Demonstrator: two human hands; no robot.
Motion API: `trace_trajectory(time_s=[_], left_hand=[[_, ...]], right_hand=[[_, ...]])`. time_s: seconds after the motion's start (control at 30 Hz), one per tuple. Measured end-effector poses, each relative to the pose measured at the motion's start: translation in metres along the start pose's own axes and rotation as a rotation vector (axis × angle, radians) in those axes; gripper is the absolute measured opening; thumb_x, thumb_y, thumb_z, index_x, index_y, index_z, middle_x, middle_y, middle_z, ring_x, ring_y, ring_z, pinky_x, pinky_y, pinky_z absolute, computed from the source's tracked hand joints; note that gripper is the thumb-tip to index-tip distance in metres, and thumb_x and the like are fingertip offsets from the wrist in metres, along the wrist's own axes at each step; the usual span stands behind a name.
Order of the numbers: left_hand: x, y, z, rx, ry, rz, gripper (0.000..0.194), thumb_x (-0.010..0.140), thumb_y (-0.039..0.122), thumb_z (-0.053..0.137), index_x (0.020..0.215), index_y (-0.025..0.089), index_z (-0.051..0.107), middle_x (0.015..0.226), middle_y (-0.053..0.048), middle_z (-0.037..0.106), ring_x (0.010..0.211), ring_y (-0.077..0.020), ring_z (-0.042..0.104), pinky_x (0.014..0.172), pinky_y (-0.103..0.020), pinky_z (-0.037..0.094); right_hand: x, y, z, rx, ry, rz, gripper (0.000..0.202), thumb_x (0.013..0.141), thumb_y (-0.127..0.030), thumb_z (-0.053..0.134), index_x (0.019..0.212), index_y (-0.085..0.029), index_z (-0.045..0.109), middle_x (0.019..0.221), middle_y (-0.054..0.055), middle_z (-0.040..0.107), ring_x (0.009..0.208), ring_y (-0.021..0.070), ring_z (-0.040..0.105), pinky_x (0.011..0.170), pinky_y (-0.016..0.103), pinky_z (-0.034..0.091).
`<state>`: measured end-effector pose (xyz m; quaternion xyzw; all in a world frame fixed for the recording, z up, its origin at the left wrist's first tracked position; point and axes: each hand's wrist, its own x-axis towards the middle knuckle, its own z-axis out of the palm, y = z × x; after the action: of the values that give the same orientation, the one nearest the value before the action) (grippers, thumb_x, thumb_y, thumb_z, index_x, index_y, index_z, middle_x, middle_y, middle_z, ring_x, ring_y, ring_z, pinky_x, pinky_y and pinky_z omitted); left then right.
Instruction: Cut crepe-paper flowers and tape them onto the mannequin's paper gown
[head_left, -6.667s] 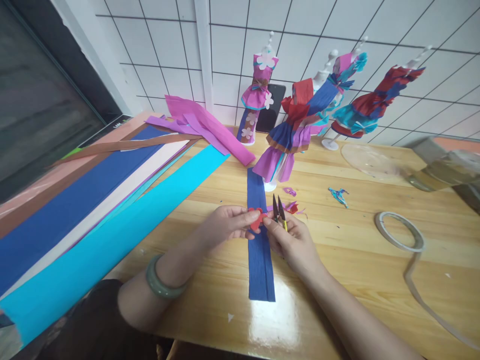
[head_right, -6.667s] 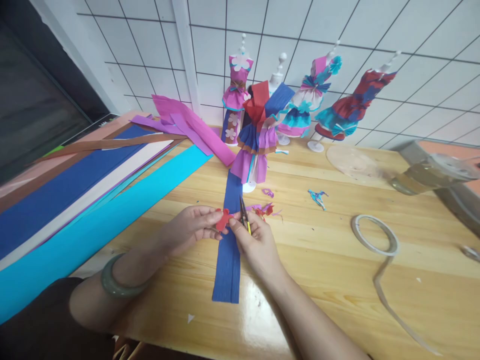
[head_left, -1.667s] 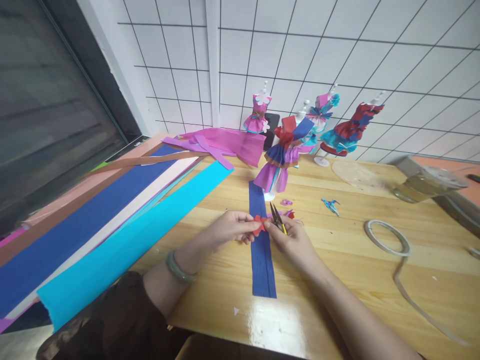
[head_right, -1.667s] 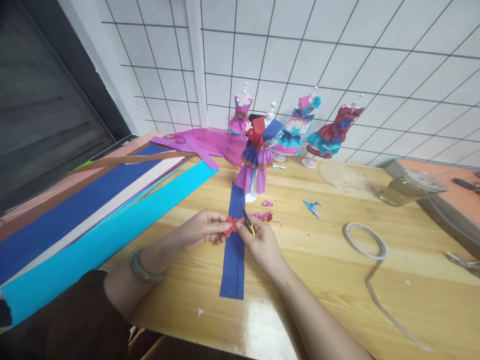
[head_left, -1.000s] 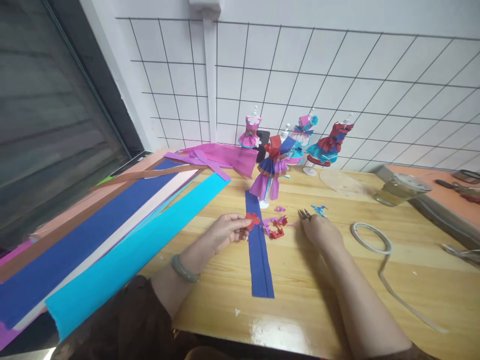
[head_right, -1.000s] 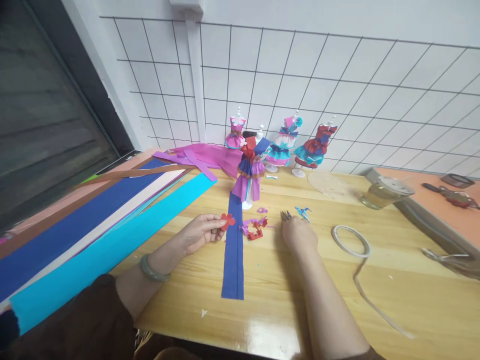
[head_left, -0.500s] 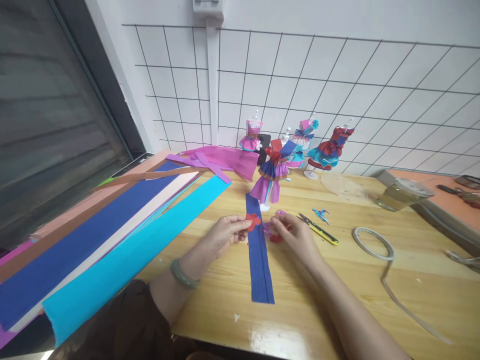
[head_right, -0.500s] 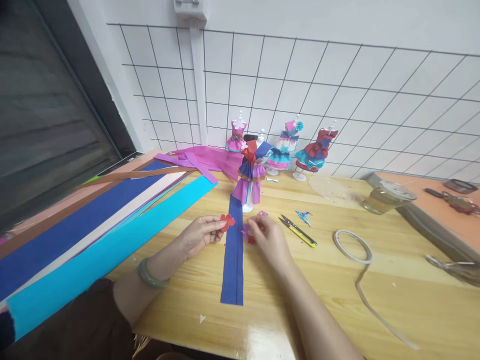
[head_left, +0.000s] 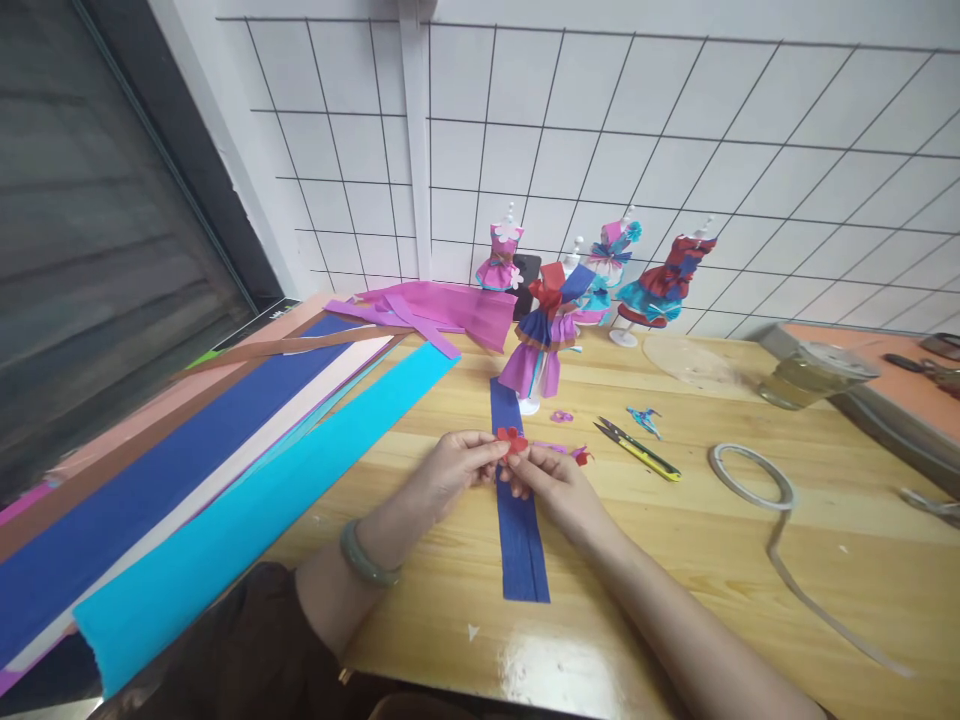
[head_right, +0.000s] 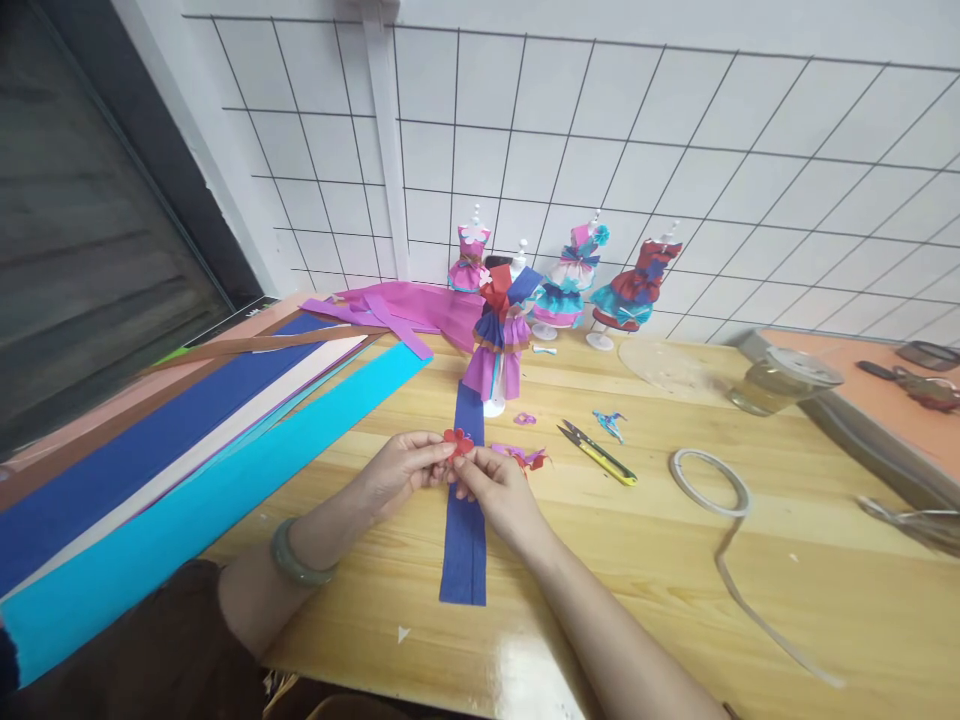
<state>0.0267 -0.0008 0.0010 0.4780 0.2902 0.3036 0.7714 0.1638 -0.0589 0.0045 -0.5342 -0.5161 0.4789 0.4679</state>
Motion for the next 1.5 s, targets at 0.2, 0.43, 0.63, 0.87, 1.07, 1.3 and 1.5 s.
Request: trace_trajectory(time_s=[0.2, 0.43, 0.63, 0.87, 1.07, 1.3, 1.5], left_hand=[[-0.004, 0.015, 0.004, -0.101, -0.092, -0.108, 0.039, 0.069, 0.05, 0.058, 0.073, 0.011, 0.059, 0.066, -0.005, 0.058, 0.059, -0.0106, 0.052, 0.057, -0.023, 0.038], [-0.003, 0.009, -0.003, 0.169, -0.089, -0.058, 0.029, 0.065, 0.037, 0.067, 0.074, 0.011, 0.059, 0.068, -0.004, 0.058, 0.056, -0.0077, 0.049, 0.052, -0.02, 0.032], [0.0, 0.005, -0.006, 0.023, -0.04, -0.056, 0.026, 0.063, 0.032, 0.069, 0.075, 0.011, 0.061, 0.07, -0.004, 0.059, 0.058, -0.0075, 0.051, 0.058, -0.022, 0.037], [-0.001, 0.009, -0.004, -0.069, -0.068, -0.075, 0.024, 0.065, 0.03, 0.069, 0.075, 0.011, 0.061, 0.07, -0.004, 0.059, 0.059, -0.0077, 0.052, 0.061, -0.023, 0.039], [-0.002, 0.01, -0.005, 0.024, -0.145, -0.132, 0.027, 0.069, 0.036, 0.064, 0.077, 0.011, 0.062, 0.072, -0.005, 0.058, 0.061, -0.0086, 0.052, 0.057, -0.022, 0.037], [0.0, 0.006, -0.007, 0.195, -0.094, -0.094, 0.024, 0.066, 0.033, 0.067, 0.071, 0.011, 0.059, 0.066, -0.003, 0.056, 0.057, -0.0075, 0.049, 0.056, -0.023, 0.036], [0.0, 0.007, -0.007, 0.057, -0.035, -0.083, 0.027, 0.062, 0.033, 0.07, 0.075, 0.011, 0.062, 0.072, -0.004, 0.059, 0.06, -0.0079, 0.051, 0.059, -0.023, 0.039]], right_hand=[[-0.002, -0.004, -0.003, 0.101, -0.046, 0.049, 0.02, 0.073, -0.035, 0.055, 0.065, -0.016, 0.056, 0.06, 0.0, 0.057, 0.049, 0.0093, 0.046, 0.051, 0.023, 0.038], [-0.005, -0.004, -0.005, 0.017, -0.109, 0.036, 0.015, 0.075, -0.021, 0.048, 0.062, -0.015, 0.053, 0.059, -0.002, 0.053, 0.049, 0.0077, 0.045, 0.052, 0.022, 0.036], [-0.004, -0.004, -0.006, -0.007, -0.115, 0.01, 0.018, 0.08, -0.03, 0.05, 0.068, -0.016, 0.052, 0.061, -0.003, 0.051, 0.048, 0.0069, 0.045, 0.05, 0.021, 0.034], [-0.001, -0.004, -0.008, -0.024, -0.08, 0.007, 0.018, 0.08, -0.03, 0.049, 0.068, -0.016, 0.051, 0.059, -0.003, 0.051, 0.046, 0.0071, 0.044, 0.049, 0.022, 0.034], [-0.004, -0.006, -0.012, -0.056, -0.132, 0.027, 0.011, 0.075, -0.019, 0.045, 0.064, -0.017, 0.048, 0.057, -0.004, 0.047, 0.048, 0.008, 0.042, 0.05, 0.023, 0.033], [-0.006, -0.006, -0.015, -0.175, -0.111, -0.001, 0.016, 0.079, -0.029, 0.047, 0.07, -0.016, 0.051, 0.059, -0.004, 0.043, 0.052, 0.0087, 0.037, 0.05, 0.022, 0.029], [-0.003, -0.011, -0.018, -0.091, -0.055, -0.009, 0.024, 0.084, -0.032, 0.041, 0.068, -0.016, 0.05, 0.055, -0.004, 0.045, 0.048, 0.0086, 0.039, 0.05, 0.023, 0.031]])
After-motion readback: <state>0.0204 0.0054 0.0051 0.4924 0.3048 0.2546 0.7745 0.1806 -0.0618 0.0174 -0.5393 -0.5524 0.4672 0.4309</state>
